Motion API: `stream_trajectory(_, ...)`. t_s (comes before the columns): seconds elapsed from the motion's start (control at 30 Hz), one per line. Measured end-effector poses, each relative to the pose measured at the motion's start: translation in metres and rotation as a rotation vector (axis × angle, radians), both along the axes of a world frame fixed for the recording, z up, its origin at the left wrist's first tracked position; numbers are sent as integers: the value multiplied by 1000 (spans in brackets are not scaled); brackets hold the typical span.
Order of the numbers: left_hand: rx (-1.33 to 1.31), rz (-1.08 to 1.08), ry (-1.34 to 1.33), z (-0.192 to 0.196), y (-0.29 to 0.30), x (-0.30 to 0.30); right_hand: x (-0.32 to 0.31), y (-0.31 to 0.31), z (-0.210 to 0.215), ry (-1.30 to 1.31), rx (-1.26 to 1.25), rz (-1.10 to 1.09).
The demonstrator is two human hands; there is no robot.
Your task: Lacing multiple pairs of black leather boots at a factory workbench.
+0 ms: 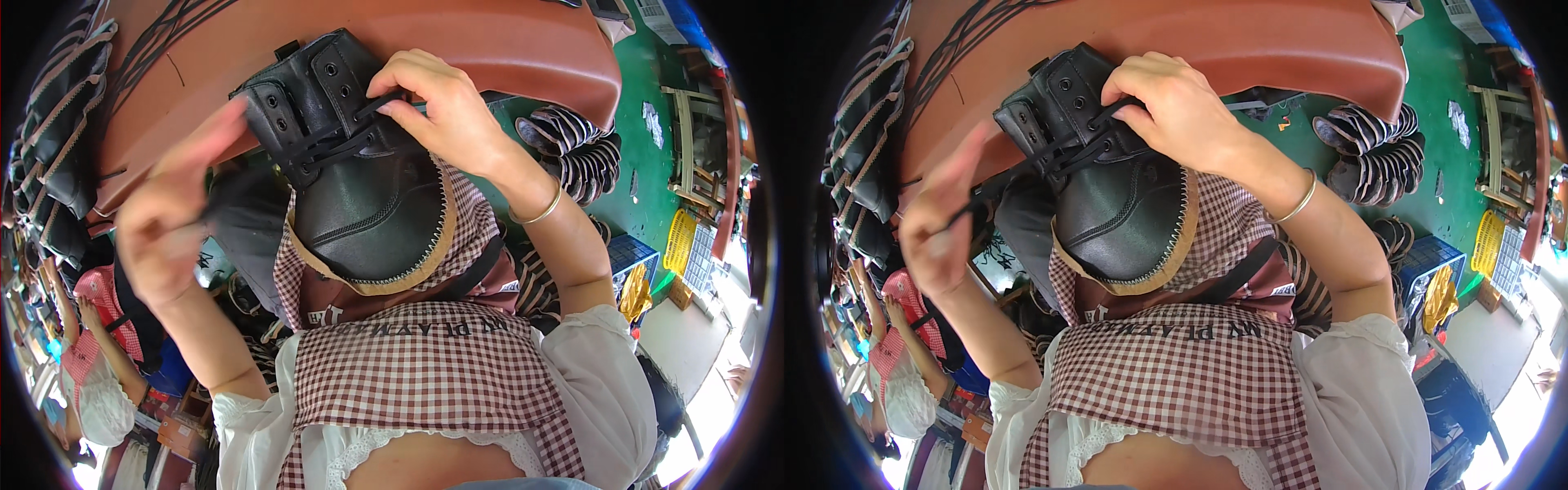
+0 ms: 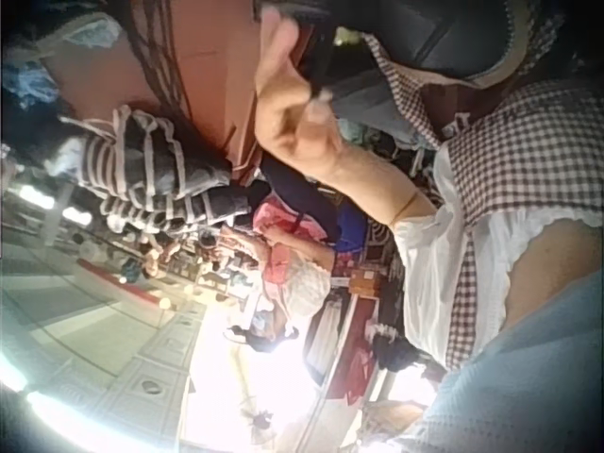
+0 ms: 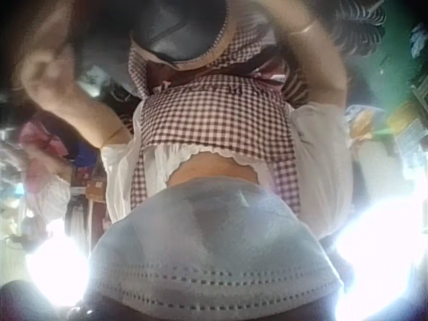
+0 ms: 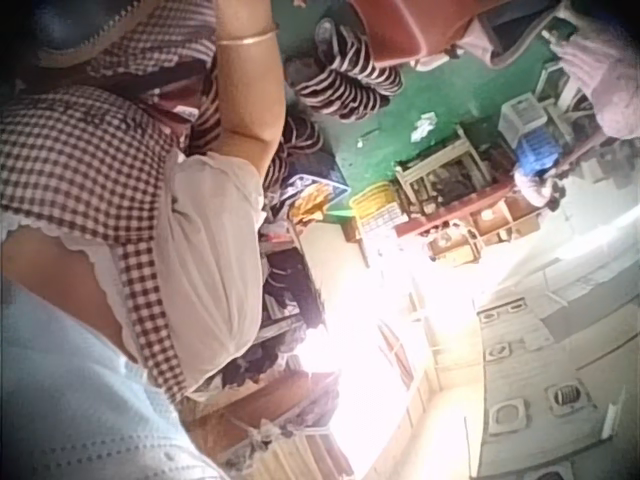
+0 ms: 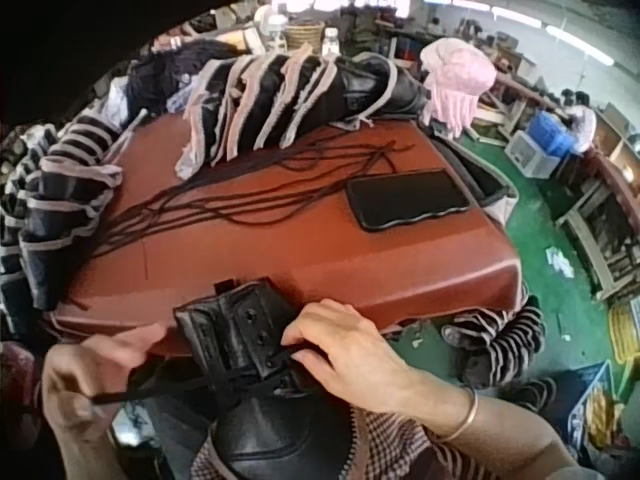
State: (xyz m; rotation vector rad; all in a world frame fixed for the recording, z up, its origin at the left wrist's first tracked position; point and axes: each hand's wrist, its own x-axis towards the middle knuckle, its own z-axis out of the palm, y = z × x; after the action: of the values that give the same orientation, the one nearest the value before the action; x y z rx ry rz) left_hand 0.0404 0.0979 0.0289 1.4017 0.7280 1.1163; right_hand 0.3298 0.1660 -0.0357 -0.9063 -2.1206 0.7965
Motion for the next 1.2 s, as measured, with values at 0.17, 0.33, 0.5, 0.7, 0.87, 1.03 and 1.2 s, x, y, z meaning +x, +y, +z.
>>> stream_trajectory(0.17, -142, 640, -561, 13, -50, -125, 3, 6, 18, 85, -140, 6)
stream_trajectory(0.33, -284, 334, -590, -14, -29, -26, -48, 8, 40, -60, 135, 104)
stream_trajectory(0.5, -107, 597, 586, -24, -18, 42, -68, 4, 10, -344, 637, -13)
stream_trajectory(0.7, 75, 613, 829, -19, -9, 50, -74, 8, 51, -435, -84, 180)
stream_trajectory(0.87, 112, 593, 898, -19, -3, 50, -74, 10, 50, -438, -118, 179)
stream_trajectory(1.03, 136, 574, 870, -24, 2, 55, -71, 6, 25, -192, 457, 141)
stream_trajectory(1.2, 54, 571, 865, -22, 1, 60, -70, 4, 44, -343, -49, 124)
